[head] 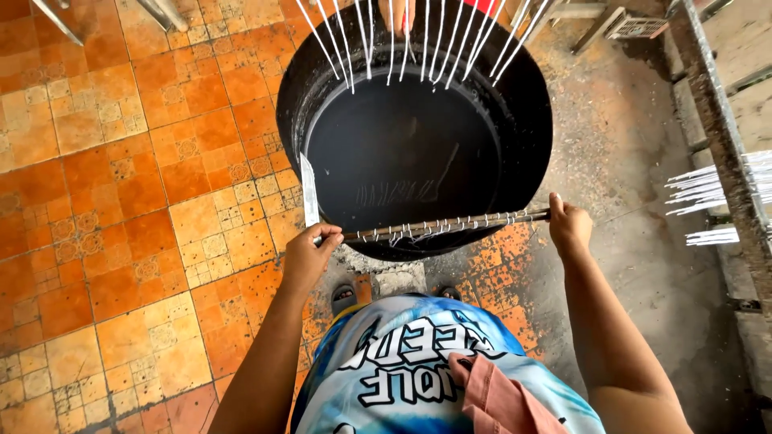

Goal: Dip racks of wicks into a vat of molten wax and hang them on a frame to cool.

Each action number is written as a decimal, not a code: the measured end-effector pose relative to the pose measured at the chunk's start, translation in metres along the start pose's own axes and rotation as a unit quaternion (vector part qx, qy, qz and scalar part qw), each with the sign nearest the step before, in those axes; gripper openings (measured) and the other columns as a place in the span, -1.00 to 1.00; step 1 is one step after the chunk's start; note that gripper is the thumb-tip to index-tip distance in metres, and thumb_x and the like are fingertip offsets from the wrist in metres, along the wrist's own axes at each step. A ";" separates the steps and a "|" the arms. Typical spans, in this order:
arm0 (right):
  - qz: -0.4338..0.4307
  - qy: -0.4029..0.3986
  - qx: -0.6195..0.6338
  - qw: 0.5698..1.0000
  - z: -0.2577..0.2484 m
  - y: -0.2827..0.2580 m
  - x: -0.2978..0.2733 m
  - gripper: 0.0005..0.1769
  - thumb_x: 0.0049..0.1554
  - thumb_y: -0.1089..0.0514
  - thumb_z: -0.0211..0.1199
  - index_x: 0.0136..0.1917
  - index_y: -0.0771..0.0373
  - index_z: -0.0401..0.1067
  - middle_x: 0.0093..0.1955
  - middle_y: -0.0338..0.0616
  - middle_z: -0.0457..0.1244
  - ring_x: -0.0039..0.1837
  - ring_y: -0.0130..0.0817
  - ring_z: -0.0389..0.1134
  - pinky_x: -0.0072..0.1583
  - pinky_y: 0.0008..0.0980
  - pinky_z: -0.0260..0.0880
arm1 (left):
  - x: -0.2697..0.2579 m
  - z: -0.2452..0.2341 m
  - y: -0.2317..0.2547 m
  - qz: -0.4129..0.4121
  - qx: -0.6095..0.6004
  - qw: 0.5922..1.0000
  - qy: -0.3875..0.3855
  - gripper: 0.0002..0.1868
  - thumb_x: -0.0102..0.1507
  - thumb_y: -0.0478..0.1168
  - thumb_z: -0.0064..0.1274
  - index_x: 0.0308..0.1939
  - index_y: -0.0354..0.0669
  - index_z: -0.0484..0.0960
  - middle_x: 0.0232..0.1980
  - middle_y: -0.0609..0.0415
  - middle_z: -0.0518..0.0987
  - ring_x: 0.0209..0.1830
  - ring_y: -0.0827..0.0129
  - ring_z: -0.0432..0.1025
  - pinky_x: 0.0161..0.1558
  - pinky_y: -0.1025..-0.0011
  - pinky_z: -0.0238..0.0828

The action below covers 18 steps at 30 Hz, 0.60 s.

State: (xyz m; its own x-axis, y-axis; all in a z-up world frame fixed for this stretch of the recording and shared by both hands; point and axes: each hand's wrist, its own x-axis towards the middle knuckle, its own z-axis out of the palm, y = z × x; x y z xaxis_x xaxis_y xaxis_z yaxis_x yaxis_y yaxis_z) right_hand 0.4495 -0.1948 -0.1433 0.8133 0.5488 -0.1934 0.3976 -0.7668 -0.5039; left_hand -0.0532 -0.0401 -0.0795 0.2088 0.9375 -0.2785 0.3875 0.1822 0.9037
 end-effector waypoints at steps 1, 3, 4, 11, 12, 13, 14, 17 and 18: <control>0.001 -0.006 -0.012 1.000 0.000 -0.001 -0.002 -0.31 0.39 -0.45 -0.02 -0.15 0.05 0.65 -0.18 0.00 0.43 0.11 0.20 0.41 0.13 0.06 0.38 | -0.003 0.000 -0.002 -0.002 0.001 1.000 -0.002 -0.84 0.23 -0.24 0.25 -0.12 -0.11 0.77 -0.43 -0.06 0.62 -0.79 0.37 0.36 -0.65 0.43 0.38; 0.009 -0.002 0.001 1.000 0.014 0.013 0.010 -0.34 0.38 -0.45 0.00 -0.13 0.02 0.64 -0.20 -0.03 0.43 0.09 0.16 0.43 0.12 0.03 0.40 | 0.000 0.006 -0.013 0.004 0.010 1.000 -0.002 -0.85 0.24 -0.22 0.24 -0.12 -0.09 0.77 -0.41 -0.03 0.64 -0.77 0.36 0.40 -0.66 0.45 0.38; 0.018 0.000 0.015 1.000 0.021 0.021 0.016 -0.38 0.37 -0.45 0.03 -0.12 0.00 0.64 -0.22 -0.07 0.42 0.06 0.12 0.44 0.10 0.00 0.41 | 0.002 0.008 -0.019 0.007 0.020 1.000 -0.002 -0.86 0.25 -0.20 0.23 -0.12 -0.07 0.76 -0.38 0.01 0.65 -0.76 0.36 0.43 -0.66 0.48 0.39; 0.036 0.011 0.112 0.993 0.021 0.014 0.008 -0.49 0.33 -0.32 0.19 -0.12 0.11 0.59 -0.41 -0.11 0.29 -0.33 -0.22 0.38 -0.19 -0.24 0.44 | 0.002 0.012 -0.028 0.064 0.074 0.995 0.029 -0.79 0.23 -0.03 0.30 -0.13 0.04 0.78 -0.30 0.03 0.69 -0.32 0.23 0.59 -0.27 0.32 0.50; 0.044 0.010 0.176 0.983 0.020 0.011 0.005 -0.53 0.32 -0.25 0.23 -0.14 0.17 0.56 -0.42 -0.09 0.26 -0.36 -0.29 0.34 -0.28 -0.34 0.39 | 0.000 0.012 -0.026 0.063 0.077 0.995 0.028 -0.77 0.23 0.02 0.29 -0.12 0.06 0.78 -0.30 0.05 0.69 -0.29 0.24 0.58 -0.22 0.30 0.50; 0.051 0.009 0.240 0.969 0.020 0.007 0.004 -0.57 0.32 -0.17 0.26 -0.15 0.22 0.53 -0.42 -0.08 0.23 -0.39 -0.35 0.30 -0.37 -0.43 0.35 | -0.001 0.012 -0.023 0.063 0.079 0.994 0.028 -0.74 0.24 0.07 0.28 -0.11 0.09 0.77 -0.30 0.06 0.68 -0.26 0.25 0.57 -0.17 0.27 0.50; 0.049 0.008 0.241 0.969 0.020 0.004 0.004 -0.57 0.32 -0.17 0.26 -0.15 0.22 0.53 -0.42 -0.08 0.23 -0.39 -0.35 0.30 -0.37 -0.43 0.35 | 0.002 0.014 -0.028 0.064 0.079 0.994 0.030 -0.74 0.24 0.07 0.28 -0.11 0.09 0.77 -0.30 0.06 0.68 -0.26 0.25 0.57 -0.17 0.27 0.50; 0.037 0.006 0.278 0.960 0.019 0.002 0.002 -0.58 0.33 -0.13 0.28 -0.14 0.27 0.50 -0.42 -0.07 0.22 -0.40 -0.38 0.30 -0.41 -0.50 0.32 | 0.007 0.017 -0.042 0.084 0.094 0.991 0.046 -0.69 0.21 0.20 0.28 -0.11 0.22 0.77 -0.27 0.13 0.68 -0.19 0.27 0.58 -0.12 0.31 0.51; 0.032 0.004 0.279 0.960 0.019 0.003 0.003 -0.56 0.34 -0.15 0.28 -0.14 0.27 0.50 -0.41 -0.07 0.23 -0.40 -0.39 0.30 -0.41 -0.50 0.31 | 0.008 0.018 -0.044 0.094 0.095 0.990 0.051 -0.69 0.24 0.19 0.26 -0.08 0.19 0.75 -0.27 0.10 0.67 -0.19 0.21 0.56 -0.10 0.28 0.51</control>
State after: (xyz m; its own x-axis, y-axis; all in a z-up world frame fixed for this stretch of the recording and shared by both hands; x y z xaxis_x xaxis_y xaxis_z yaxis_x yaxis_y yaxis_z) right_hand 0.4447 -0.1888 -0.1615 0.8331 0.5013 -0.2338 0.0588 -0.5005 -0.8637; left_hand -0.0526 -0.0462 -0.1271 0.2049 0.9765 -0.0674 0.5137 -0.0487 0.8566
